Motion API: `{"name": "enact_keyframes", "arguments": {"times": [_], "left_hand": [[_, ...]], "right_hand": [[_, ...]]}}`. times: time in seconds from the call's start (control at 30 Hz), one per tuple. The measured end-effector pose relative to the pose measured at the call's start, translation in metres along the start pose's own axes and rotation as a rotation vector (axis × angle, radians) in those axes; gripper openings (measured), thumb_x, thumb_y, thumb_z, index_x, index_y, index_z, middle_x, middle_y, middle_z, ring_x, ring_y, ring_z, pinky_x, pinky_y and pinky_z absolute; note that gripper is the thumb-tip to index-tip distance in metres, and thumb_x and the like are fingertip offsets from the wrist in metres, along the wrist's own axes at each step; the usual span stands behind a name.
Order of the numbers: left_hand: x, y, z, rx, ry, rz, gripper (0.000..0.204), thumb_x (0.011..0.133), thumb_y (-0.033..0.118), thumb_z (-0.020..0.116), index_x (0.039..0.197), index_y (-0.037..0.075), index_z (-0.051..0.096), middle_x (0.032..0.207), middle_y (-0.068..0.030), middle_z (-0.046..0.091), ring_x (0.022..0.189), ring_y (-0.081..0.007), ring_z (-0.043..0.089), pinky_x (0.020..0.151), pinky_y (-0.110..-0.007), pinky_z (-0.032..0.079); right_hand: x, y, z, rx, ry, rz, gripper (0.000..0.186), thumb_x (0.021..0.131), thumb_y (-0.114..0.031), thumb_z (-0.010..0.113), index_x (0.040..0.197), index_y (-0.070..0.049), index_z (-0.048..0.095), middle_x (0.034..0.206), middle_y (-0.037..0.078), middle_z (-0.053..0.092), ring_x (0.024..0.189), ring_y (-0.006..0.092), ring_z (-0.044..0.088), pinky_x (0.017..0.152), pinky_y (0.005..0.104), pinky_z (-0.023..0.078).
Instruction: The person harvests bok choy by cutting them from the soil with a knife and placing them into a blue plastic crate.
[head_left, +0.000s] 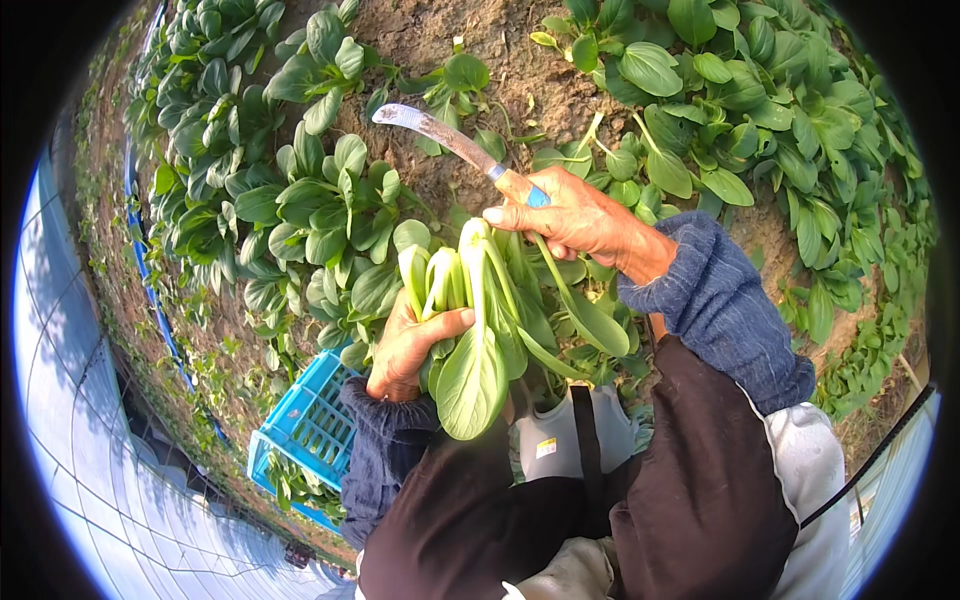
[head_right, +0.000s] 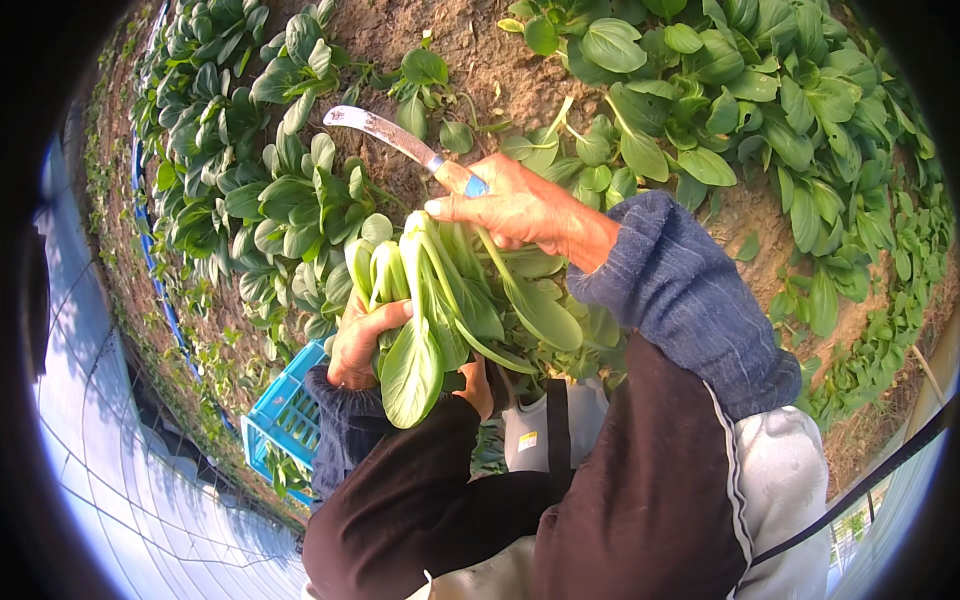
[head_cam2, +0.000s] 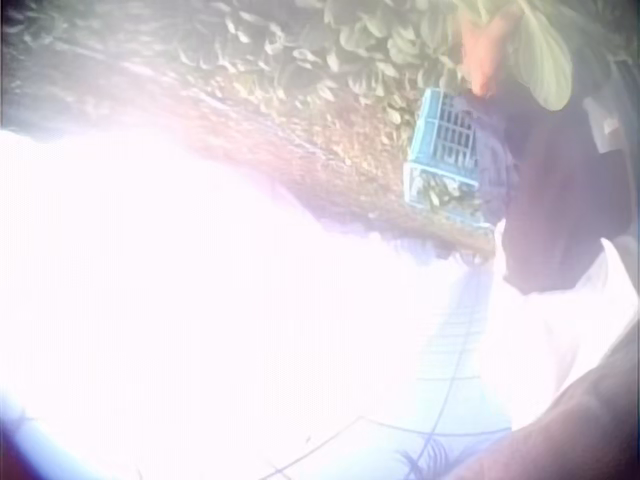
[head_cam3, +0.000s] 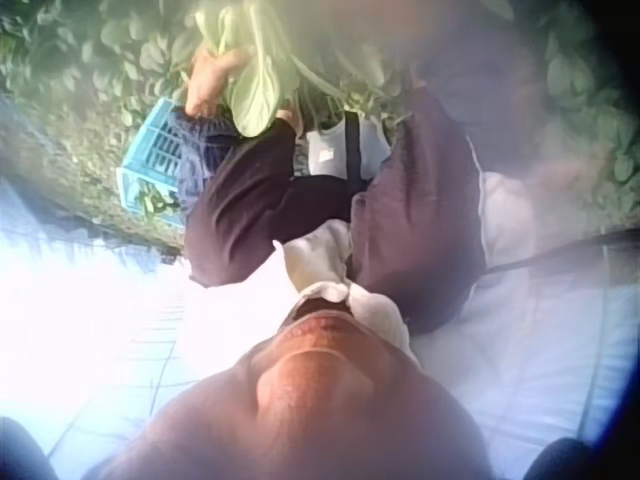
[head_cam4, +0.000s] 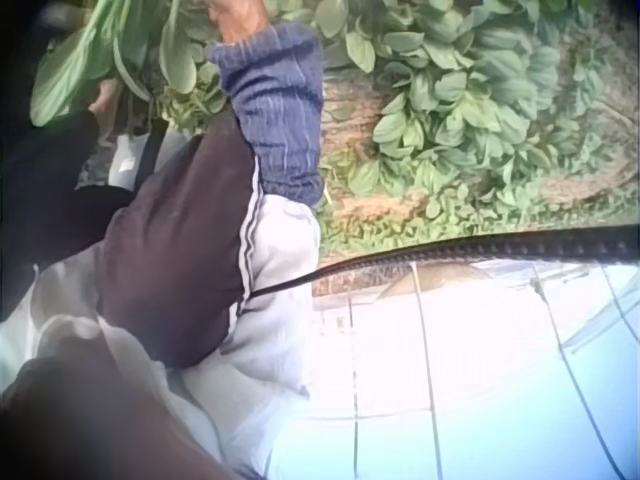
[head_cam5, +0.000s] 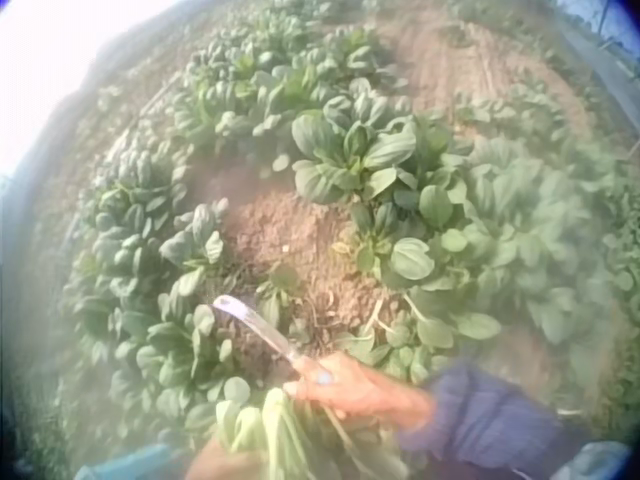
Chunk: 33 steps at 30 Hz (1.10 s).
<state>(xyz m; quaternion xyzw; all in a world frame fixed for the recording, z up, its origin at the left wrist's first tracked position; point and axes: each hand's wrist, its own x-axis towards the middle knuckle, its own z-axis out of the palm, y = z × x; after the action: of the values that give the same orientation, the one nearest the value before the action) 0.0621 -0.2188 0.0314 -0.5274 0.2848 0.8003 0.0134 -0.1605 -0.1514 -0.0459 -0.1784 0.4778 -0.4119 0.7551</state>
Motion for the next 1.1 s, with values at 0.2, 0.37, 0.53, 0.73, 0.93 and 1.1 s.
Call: {"name": "enact_keyframes", "arguments": {"times": [0.2, 0.37, 0.53, 0.73, 0.93, 1.1], "left_hand": [[0.002, -0.008, 0.007, 0.766, 0.192, 0.359, 0.049, 0.07, 0.011, 0.075, 0.116, 0.002, 0.059, 0.116, -0.0109, 0.053, 0.109, -0.0253, 0.052, 0.094, -0.037, 0.042], [0.005, -0.014, -0.002, 1.136, 0.09, 0.572, 0.055, 0.065, 0.018, 0.077, 0.115, 0.005, 0.057, 0.136, -0.0148, 0.048, 0.133, -0.0371, 0.038, 0.113, -0.054, 0.015], [0.011, -0.038, 0.009, 0.28, -0.09, 0.325, 0.088, 0.075, 0.01, 0.082, 0.142, 0.002, 0.026, 0.128, -0.0141, 0.051, 0.116, -0.0219, 0.053, 0.1, -0.038, 0.045], [0.0, -0.038, 0.003, 0.299, -0.067, 0.029, 0.037, 0.078, 0.008, 0.079, 0.111, 0.002, 0.062, 0.098, -0.0003, 0.065, 0.089, -0.0111, 0.059, 0.083, -0.029, 0.049], [-0.003, -0.016, 0.002, 1.294, 0.078, 0.376, 0.042, 0.063, 0.009, 0.072, 0.104, 0.001, 0.064, 0.105, -0.0165, 0.067, 0.081, -0.0341, 0.065, 0.072, -0.04, 0.052], [0.004, -0.014, -0.016, 1.636, 0.31, 0.377, 0.053, 0.058, 0.011, 0.074, 0.11, 0.006, 0.063, 0.14, -0.0166, 0.047, 0.083, -0.0402, 0.06, 0.076, -0.045, 0.049]], "right_hand": [[-0.007, 0.009, 0.001, 0.052, -0.009, 0.069, 0.039, 0.09, -0.04, 0.068, 0.093, -0.002, 0.058, 0.06, -0.006, 0.043, 0.041, 0.0021, 0.041, 0.035, 0.0187, 0.033], [-0.008, 0.015, 0.017, 0.123, -0.032, 0.041, 0.039, 0.09, -0.043, 0.067, 0.091, -0.005, 0.058, 0.068, -0.001, 0.056, 0.046, 0.0038, 0.049, 0.04, 0.0185, 0.04], [-0.003, 0.037, 0.022, 0.198, -0.024, -0.056, 0.039, 0.093, -0.042, 0.064, 0.098, -0.003, 0.062, 0.076, 0.001, 0.062, 0.06, 0.0075, 0.058, 0.05, 0.0213, 0.046], [-0.017, 0.038, 0.021, 0.182, -0.106, 0.167, 0.038, 0.092, -0.043, 0.064, 0.098, -0.005, 0.062, 0.079, -0.001, 0.062, 0.059, 0.0065, 0.056, 0.053, 0.0207, 0.047], [-0.001, 0.08, 0.011, -0.574, 0.156, -0.059, 0.039, 0.096, -0.04, 0.058, 0.09, -0.001, 0.059, 0.067, 0.016, 0.057, 0.061, 0.0289, 0.061, 0.057, 0.0443, 0.044], [0.017, 0.093, 0.013, -0.764, 0.157, -0.112, 0.034, 0.097, -0.034, 0.055, 0.088, -0.002, 0.058, 0.067, 0.022, 0.059, 0.065, 0.0442, 0.059, 0.059, 0.048, 0.046]]}}
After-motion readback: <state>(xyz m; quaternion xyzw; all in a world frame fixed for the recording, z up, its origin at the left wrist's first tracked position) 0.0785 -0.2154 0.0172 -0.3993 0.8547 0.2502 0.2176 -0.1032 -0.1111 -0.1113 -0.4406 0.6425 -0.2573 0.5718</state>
